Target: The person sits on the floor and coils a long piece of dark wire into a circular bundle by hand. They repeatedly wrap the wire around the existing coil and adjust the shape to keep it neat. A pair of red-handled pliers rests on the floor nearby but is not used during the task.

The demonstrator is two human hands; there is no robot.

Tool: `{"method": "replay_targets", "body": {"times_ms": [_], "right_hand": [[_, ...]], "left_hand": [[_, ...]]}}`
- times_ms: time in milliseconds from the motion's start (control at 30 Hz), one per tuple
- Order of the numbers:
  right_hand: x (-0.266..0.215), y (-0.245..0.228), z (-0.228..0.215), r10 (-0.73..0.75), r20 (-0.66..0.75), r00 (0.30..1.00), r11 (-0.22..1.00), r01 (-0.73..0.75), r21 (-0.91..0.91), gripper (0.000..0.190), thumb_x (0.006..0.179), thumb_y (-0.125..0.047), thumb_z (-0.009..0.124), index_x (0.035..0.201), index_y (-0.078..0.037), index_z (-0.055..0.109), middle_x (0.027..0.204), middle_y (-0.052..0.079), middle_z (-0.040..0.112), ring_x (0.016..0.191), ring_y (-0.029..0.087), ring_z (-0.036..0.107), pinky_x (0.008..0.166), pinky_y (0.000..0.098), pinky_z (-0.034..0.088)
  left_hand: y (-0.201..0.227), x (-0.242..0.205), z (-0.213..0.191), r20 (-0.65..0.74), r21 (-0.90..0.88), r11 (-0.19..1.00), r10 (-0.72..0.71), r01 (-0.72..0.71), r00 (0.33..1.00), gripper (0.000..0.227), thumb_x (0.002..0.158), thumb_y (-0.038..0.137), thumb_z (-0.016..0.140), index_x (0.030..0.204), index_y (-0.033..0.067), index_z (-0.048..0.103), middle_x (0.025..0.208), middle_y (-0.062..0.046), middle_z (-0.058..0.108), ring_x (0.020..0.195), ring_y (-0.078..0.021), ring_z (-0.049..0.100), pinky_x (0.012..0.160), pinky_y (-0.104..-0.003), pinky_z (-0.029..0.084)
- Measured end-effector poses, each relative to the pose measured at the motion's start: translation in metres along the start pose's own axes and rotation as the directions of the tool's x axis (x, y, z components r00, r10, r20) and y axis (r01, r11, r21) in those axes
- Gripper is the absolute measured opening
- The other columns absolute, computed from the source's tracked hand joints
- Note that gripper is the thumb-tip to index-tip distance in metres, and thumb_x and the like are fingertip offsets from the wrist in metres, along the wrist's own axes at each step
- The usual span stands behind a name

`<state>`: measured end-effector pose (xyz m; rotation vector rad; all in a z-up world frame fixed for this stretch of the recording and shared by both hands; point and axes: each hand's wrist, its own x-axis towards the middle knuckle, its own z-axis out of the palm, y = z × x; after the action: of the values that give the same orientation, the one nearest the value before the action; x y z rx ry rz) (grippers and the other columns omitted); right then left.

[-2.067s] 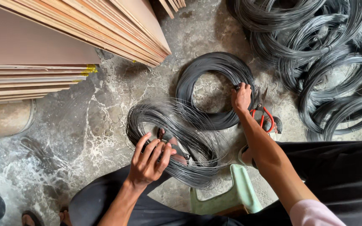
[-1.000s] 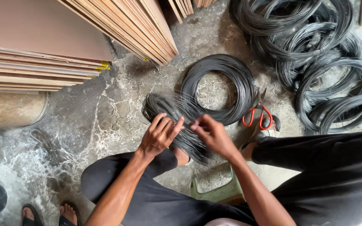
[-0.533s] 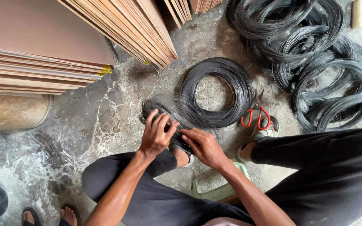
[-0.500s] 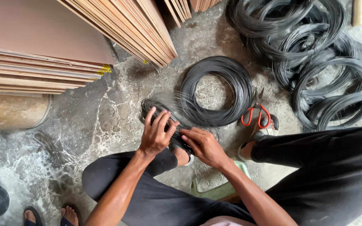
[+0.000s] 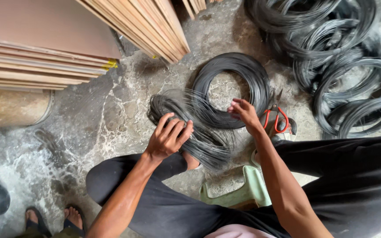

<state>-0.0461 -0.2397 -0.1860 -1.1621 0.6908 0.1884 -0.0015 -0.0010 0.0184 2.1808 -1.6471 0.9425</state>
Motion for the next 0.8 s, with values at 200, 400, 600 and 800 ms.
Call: {"method": "replay_targets", "body": {"times_ms": [200,400,600,800], "right_hand": [[-0.055,-0.066,0.028,-0.398,-0.075,0.914,0.917,0.395,-0.053,0.017,0.096,-0.015,0.050,0.095,-0.003,0.062,0.060,0.001,0.041,0.053,0.009,0.047,0.045,0.0167,0.036],[-0.122,-0.097,0.059,-0.397,0.229,0.889,0.863,0.446,-0.238,0.014,0.088,-0.012,0.057,0.097,-0.005,0.066,0.079,0.013,0.065,0.072,0.026,0.067,0.065,0.0398,0.056],[-0.171,-0.106,0.088,-0.465,0.452,0.761,0.682,0.633,-0.366,0.019,0.088,-0.009,0.053,0.101,-0.006,0.067,0.080,0.012,0.066,0.072,0.023,0.066,0.066,0.0334,0.053],[-0.177,-0.100,0.089,-0.498,0.486,0.718,0.623,0.687,-0.375,0.025,0.088,-0.013,0.053,0.110,-0.011,0.064,0.081,0.013,0.064,0.074,0.030,0.065,0.064,0.0376,0.051]], "left_hand": [[-0.001,-0.004,0.002,0.034,-0.024,1.000,0.008,-0.007,0.999,0.014,0.086,-0.006,0.050,0.094,0.0000,0.060,0.073,-0.013,0.052,0.060,-0.0210,0.055,0.070,-0.040,0.054],[0.001,-0.012,0.007,-0.029,-0.026,0.999,-0.021,0.020,0.999,0.020,0.083,-0.005,0.052,0.101,0.0030,0.059,0.080,-0.015,0.050,0.062,-0.0220,0.054,0.066,-0.039,0.054],[0.001,-0.021,0.013,-0.085,-0.014,0.994,-0.108,0.107,0.991,0.034,0.078,0.006,0.064,0.112,0.0050,0.058,0.093,-0.019,0.054,0.067,-0.0214,0.057,0.067,-0.038,0.055],[0.007,-0.012,0.000,-0.019,0.188,0.966,-0.176,0.176,0.984,0.031,0.079,0.021,0.069,0.104,0.0038,0.063,0.096,-0.016,0.056,0.069,-0.0187,0.060,0.078,-0.040,0.053]]}}
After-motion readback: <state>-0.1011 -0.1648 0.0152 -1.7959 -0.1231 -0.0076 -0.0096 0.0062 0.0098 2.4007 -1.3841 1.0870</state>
